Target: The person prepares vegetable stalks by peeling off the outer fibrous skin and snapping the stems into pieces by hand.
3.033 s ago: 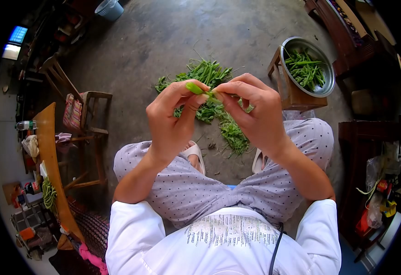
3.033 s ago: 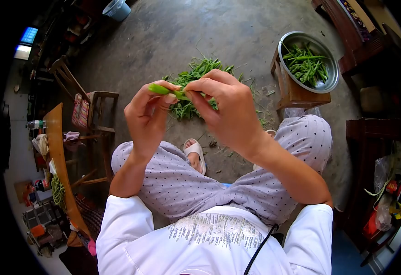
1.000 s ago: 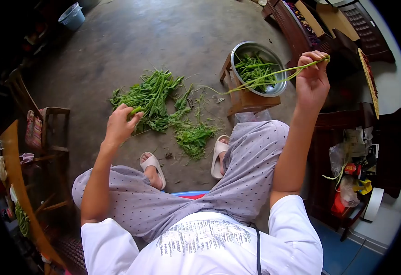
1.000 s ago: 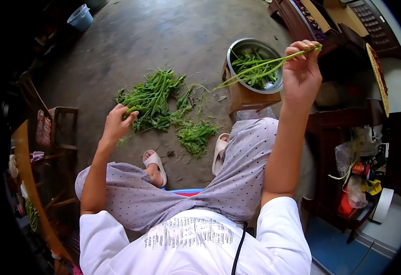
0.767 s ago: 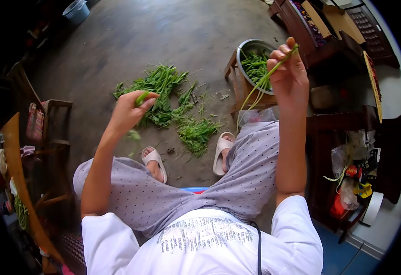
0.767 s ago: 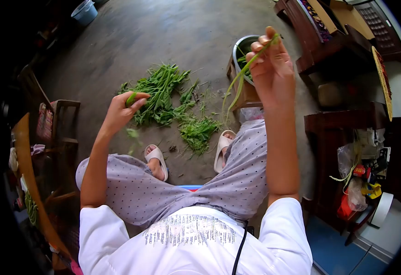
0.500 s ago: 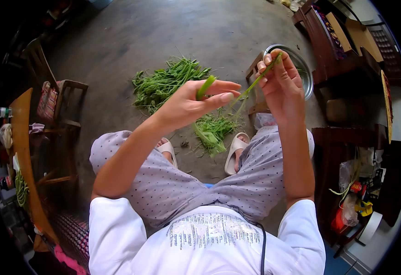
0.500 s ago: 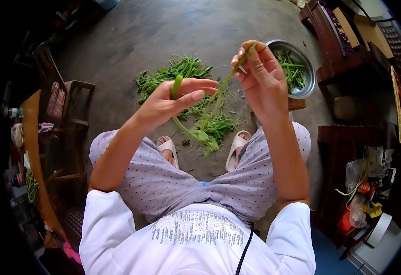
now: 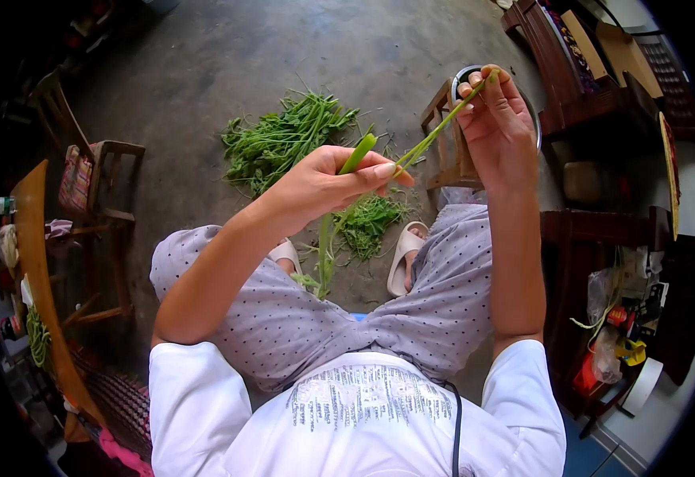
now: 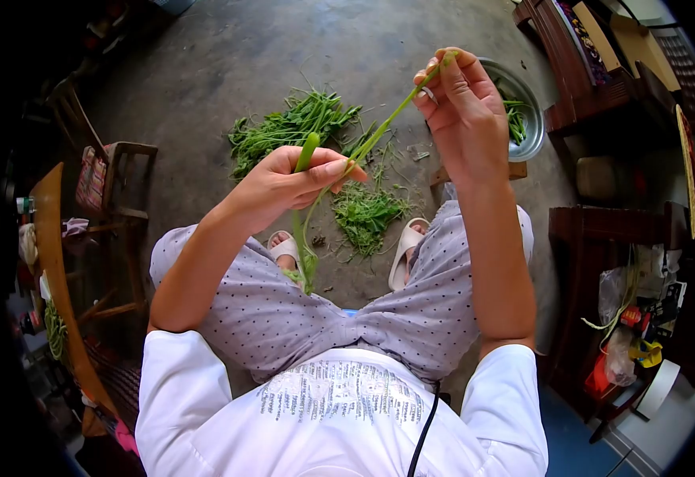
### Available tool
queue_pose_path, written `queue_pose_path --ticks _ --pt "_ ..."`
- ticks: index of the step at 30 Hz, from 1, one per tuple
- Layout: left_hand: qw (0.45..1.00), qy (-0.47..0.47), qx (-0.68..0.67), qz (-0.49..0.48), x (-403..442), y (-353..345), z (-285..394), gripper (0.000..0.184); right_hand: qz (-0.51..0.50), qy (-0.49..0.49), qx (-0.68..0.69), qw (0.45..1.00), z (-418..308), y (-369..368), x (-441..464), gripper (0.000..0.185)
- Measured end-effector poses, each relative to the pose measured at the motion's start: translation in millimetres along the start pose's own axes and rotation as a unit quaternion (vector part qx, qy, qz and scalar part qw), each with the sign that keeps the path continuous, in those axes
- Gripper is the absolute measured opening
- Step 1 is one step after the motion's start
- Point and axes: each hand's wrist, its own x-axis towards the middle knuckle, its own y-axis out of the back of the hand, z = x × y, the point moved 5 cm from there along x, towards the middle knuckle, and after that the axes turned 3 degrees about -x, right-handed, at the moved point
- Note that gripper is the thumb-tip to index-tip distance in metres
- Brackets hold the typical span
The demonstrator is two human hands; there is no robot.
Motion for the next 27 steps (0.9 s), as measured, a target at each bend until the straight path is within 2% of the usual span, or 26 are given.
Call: queue_pose_path --ticks 4,7,10,12,15,23,25,26,27 --pt "1.0 -0.006 -0.014 0.006 -2.5 -1.9 1.8 0.036 0.006 -0.004 -0.006 1.0 2.4 -0.2 -0.2 0.015" --pt "0.999 -0.034 0.015 0.015 -0.2 -5.0 5.2 0.038 0.031 -0.006 -0.058 0.998 4.1 -3.8 -3.0 0.016" --pt "0.997 -0.048 0.055 0.025 1.3 -5.9 10.3 0.039 0.015 -0.011 -0.066 0.998 9.7 -13.5 -5.3 0.016" --pt "0.985 -0.136 0.097 0.043 4.2 -4.7 13.5 0.037 0.009 -0.016 -0.077 0.997 13.4 -20.5 -8.3 0.015" --pt "0.98 -0.162 0.098 0.06 4.8 -3.6 15.5 0.034 -0.002 -0.022 -0.094 0.995 19.2 -28.4 -9.9 0.014" --pt "0.978 -0.137 0.129 0.084 4.1 1.1 15.4 0.029 -0.003 -0.02 -0.104 0.994 21.9 -28.4 -11.1 0.015" --pt "0.976 -0.136 0.137 0.096 6.2 3.1 11.7 0.027 0.022 0.047 -0.201 0.978 17.3 -36.0 -14.5 0.009" --pt "0.973 -0.138 0.135 0.125 8.2 7.8 7.3 0.026 0.022 0.047 -0.201 0.978 19.7 -38.9 -17.4 0.009" --pt "0.969 -0.139 0.132 0.155 8.7 10.7 6.7 0.025 -0.015 0.121 -0.297 0.947 17.2 -47.3 -22.5 0.007"
